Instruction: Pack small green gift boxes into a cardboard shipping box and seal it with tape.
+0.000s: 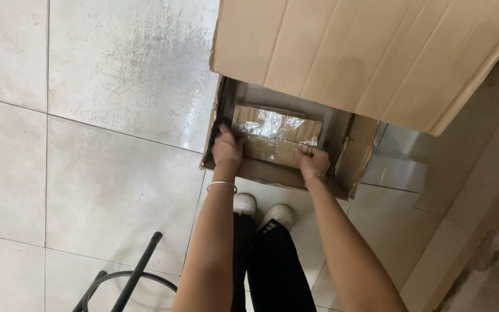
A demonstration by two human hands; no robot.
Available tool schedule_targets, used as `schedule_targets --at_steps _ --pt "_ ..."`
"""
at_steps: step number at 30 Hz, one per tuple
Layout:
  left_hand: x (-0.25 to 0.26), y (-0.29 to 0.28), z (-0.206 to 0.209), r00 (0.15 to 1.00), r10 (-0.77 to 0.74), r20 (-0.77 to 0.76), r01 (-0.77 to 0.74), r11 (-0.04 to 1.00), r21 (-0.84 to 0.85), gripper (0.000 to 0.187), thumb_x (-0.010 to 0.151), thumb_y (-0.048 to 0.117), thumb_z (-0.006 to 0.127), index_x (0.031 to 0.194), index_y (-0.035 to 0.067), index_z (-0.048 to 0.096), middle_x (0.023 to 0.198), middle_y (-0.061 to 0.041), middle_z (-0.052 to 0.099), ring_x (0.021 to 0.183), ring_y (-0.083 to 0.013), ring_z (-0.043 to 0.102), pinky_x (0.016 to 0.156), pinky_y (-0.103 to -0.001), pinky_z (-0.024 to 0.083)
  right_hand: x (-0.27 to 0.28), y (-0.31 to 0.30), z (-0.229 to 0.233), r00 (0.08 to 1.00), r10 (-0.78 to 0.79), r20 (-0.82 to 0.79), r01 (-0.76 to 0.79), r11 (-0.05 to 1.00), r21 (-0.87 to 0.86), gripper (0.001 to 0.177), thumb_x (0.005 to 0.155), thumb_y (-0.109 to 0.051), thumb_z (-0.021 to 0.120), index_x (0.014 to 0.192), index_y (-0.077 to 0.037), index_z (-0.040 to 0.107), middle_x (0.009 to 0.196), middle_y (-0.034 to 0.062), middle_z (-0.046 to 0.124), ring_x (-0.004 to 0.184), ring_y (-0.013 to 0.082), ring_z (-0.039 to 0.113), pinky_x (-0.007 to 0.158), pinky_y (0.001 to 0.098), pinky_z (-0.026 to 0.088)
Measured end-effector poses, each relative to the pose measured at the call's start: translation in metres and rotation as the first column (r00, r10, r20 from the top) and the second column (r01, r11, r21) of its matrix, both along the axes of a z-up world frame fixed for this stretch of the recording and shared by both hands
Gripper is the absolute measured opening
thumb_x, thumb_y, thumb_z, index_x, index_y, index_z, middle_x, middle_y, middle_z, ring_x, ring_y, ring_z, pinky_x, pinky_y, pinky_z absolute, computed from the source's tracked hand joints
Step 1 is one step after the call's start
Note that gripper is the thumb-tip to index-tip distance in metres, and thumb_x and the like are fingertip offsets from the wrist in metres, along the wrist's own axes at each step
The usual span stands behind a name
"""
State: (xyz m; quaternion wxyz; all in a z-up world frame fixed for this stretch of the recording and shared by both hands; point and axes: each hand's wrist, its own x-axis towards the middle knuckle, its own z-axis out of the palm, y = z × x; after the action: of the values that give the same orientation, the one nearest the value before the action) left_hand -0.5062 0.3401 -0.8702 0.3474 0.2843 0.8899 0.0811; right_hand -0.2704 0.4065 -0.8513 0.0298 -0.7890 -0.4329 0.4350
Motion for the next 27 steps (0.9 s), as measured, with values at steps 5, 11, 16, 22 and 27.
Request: schedule_targets --at_steps 5,11,16,22,27 --pt "0.001 0.005 0.078 0.974 0.108 0.201 -0.157 0.956 0.248 0.055 0.083 0.028 0.084 0.124 0.005 0.056 0.098 -0.015 0.072 0.092 -0.0327 0.067 0.084 -0.042 0.054 0.016 0.003 0.051 0.949 -0.166 -0.268 0.197 0.976 0.092 0.028 0.092 -0.025 0.08 0.109 -0.004 0.073 0.101 0.0001 0.067 0.092 0.0148 0.061 0.085 0.0324 0.048" --pt "0.012 -0.028 0.15 0.873 0.038 0.486 -0.33 0.781 0.53 0.032 0.094 0.029 0.078 0.103 0.0 0.068 0.092 -0.009 0.064 0.083 -0.017 0.058 0.077 -0.033 0.05 0.032 -0.023 0.155 0.73 -0.325 -0.601 0.466 0.88 0.09 0.021 0.1 -0.019 0.073 0.103 -0.001 0.063 0.091 -0.0027 0.058 0.084 0.0106 0.05 0.08 0.0277 0.045" --pt "0.009 -0.064 0.245 0.38 0.322 0.867 -0.847 0.497 0.187 0.064 0.107 0.058 0.033 0.105 0.006 0.068 0.091 -0.003 0.062 0.102 -0.0171 0.057 0.103 -0.03 0.04 0.019 -0.063 0.307 0.732 -0.222 -0.644 0.463 0.856 0.231 0.024 0.099 -0.018 0.072 0.112 0.001 0.065 0.097 -0.0025 0.062 0.089 0.0084 0.054 0.085 0.0242 0.045" --pt "-0.026 -0.088 0.461 0.275 0.077 0.958 -0.718 0.679 0.151 0.039 0.086 0.017 0.072 0.124 0.006 0.069 0.142 -0.011 0.057 0.138 -0.0258 0.044 0.114 -0.039 0.035 0.006 -0.11 0.511 0.87 -0.253 -0.422 0.368 0.905 0.216 0.026 0.096 -0.015 0.068 0.115 0.004 0.068 0.103 0.0094 0.075 0.09 0.0124 0.063 0.081 0.0284 0.05" --pt "-0.049 -0.087 0.661 0.597 -0.131 0.792 -0.031 0.982 0.186 0.075 0.069 0.015 0.088 0.14 0.028 0.065 0.166 0.0 0.027 0.154 -0.0213 0.026 0.112 -0.047 0.042 0.03 -0.17 0.62 0.808 -0.022 -0.589 0.33 0.845 0.421 0.017 0.092 0.004 0.061 0.109 0.007 0.066 0.113 0.015 0.073 0.111 0.0215 0.067 0.101 0.0365 0.051"
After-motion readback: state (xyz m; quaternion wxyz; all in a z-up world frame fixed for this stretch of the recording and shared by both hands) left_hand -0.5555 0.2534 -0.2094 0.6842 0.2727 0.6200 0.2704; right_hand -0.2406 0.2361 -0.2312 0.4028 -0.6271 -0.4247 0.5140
